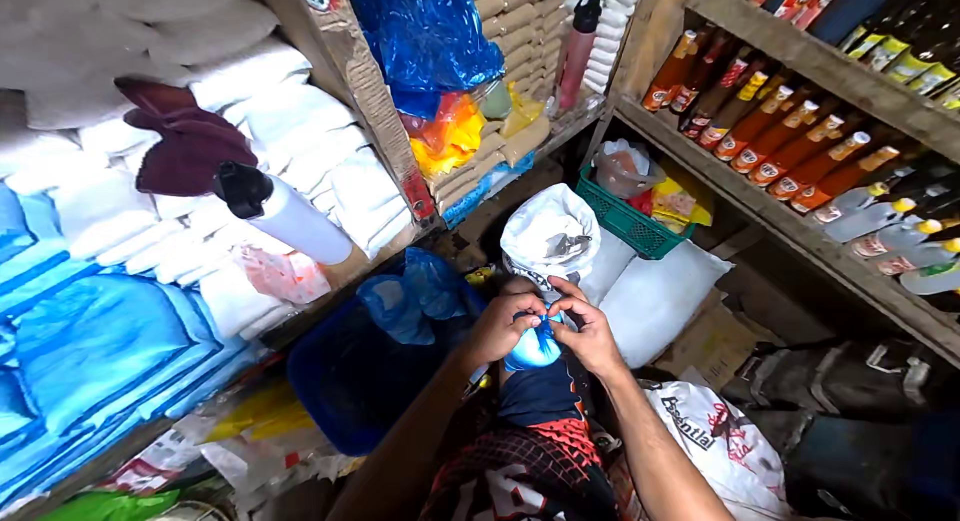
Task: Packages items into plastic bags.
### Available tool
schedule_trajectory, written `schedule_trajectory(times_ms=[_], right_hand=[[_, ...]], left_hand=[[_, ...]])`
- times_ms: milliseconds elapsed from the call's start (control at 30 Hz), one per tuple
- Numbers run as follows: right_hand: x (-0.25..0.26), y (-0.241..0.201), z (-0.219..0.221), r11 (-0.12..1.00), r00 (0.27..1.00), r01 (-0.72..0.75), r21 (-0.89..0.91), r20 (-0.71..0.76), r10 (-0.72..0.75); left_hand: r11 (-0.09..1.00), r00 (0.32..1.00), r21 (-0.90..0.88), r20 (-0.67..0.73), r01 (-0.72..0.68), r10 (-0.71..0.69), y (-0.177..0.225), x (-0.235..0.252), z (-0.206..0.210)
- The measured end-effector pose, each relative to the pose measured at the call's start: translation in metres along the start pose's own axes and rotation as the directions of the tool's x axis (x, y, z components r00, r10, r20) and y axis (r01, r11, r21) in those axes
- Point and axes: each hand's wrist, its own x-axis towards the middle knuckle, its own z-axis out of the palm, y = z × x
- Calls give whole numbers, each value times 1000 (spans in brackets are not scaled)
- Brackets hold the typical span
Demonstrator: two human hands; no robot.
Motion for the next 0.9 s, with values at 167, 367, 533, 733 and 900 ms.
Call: schedule_trajectory(times_ms=[167, 367, 533, 733, 900], right_hand=[[-1, 3, 29, 996, 981, 66, -59, -176, -75], [0, -3, 35, 983, 986, 53, -174, -148, -79], [9, -13, 11, 883, 995, 95, -460, 33, -90], [9, -19, 4, 763, 992, 125, -634, 69, -105], [8, -13, 14, 746, 973, 171, -643, -7, -229]], left_hand=[[999, 993, -38, -114, -1, -4, 1, -5, 9], [995, 941, -95, -335, 20, -51, -1, -6, 26], [995, 935, -99, -348, 30, -63, -1, -5, 22], [995, 961, -51, -257, 91, -101, 6, -5, 14], [990, 969, -115, -224, 80, -104, -1, -5, 19]])
